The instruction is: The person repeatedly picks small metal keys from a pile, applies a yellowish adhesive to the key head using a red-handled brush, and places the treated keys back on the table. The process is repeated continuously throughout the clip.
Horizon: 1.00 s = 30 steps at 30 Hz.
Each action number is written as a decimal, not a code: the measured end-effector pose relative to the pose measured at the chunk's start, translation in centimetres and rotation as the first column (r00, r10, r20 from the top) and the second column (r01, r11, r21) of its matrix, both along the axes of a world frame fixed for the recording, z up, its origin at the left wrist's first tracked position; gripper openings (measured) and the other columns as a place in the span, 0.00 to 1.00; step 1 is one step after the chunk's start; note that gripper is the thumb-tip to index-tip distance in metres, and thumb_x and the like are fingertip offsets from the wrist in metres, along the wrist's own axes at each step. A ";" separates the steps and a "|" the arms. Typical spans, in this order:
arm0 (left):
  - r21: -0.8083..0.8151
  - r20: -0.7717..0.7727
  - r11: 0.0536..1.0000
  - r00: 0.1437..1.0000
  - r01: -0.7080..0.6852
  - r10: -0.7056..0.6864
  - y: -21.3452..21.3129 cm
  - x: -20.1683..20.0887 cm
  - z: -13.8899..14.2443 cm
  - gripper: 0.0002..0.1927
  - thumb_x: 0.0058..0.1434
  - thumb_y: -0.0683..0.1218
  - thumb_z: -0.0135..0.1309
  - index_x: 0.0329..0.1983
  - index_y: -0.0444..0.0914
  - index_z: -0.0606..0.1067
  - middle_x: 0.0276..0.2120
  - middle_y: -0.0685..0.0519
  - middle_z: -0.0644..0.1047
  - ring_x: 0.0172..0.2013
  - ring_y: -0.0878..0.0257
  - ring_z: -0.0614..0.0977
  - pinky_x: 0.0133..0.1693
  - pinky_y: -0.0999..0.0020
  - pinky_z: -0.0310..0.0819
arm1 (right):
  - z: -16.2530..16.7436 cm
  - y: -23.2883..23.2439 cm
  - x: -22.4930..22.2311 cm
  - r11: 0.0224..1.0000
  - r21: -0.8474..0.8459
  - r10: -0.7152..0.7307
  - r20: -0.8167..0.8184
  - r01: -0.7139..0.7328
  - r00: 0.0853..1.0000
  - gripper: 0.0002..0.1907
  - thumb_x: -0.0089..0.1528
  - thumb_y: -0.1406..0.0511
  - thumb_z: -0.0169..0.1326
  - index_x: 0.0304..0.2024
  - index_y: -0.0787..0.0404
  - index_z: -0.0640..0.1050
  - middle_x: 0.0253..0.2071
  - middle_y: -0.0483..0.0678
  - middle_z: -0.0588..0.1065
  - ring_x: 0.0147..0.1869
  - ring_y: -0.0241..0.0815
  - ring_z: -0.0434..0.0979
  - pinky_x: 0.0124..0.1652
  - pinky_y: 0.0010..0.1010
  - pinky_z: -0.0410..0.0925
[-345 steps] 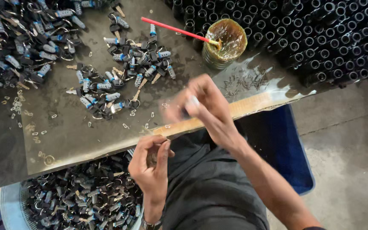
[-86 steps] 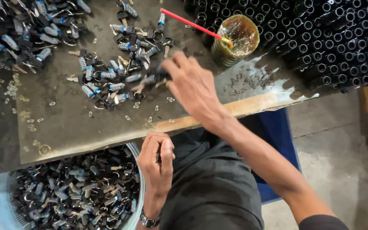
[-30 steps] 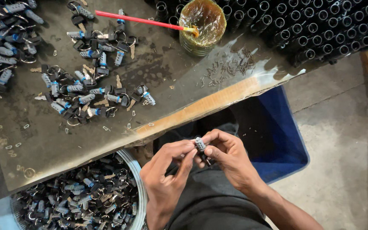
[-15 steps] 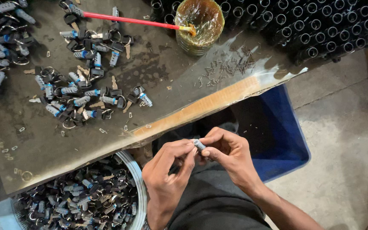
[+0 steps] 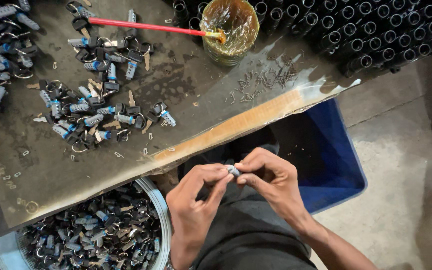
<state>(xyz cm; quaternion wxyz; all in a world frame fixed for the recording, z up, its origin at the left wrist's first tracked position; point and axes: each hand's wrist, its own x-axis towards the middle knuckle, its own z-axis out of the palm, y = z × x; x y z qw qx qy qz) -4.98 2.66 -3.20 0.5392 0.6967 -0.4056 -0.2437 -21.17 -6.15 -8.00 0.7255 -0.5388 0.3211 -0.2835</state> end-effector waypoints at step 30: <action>-0.386 -0.247 0.902 0.964 -0.192 0.099 -3.9 6.9 5.8 0.06 0.79 0.40 0.50 0.48 0.30 0.69 0.32 0.42 0.78 0.19 0.65 0.75 0.20 0.75 0.67 | 0.7 -1.4 0.7 0.801 0.596 -0.235 0.222 0.059 0.946 0.09 0.66 0.67 0.57 0.45 0.65 0.74 0.38 0.51 0.78 0.38 0.40 0.77 0.38 0.32 0.71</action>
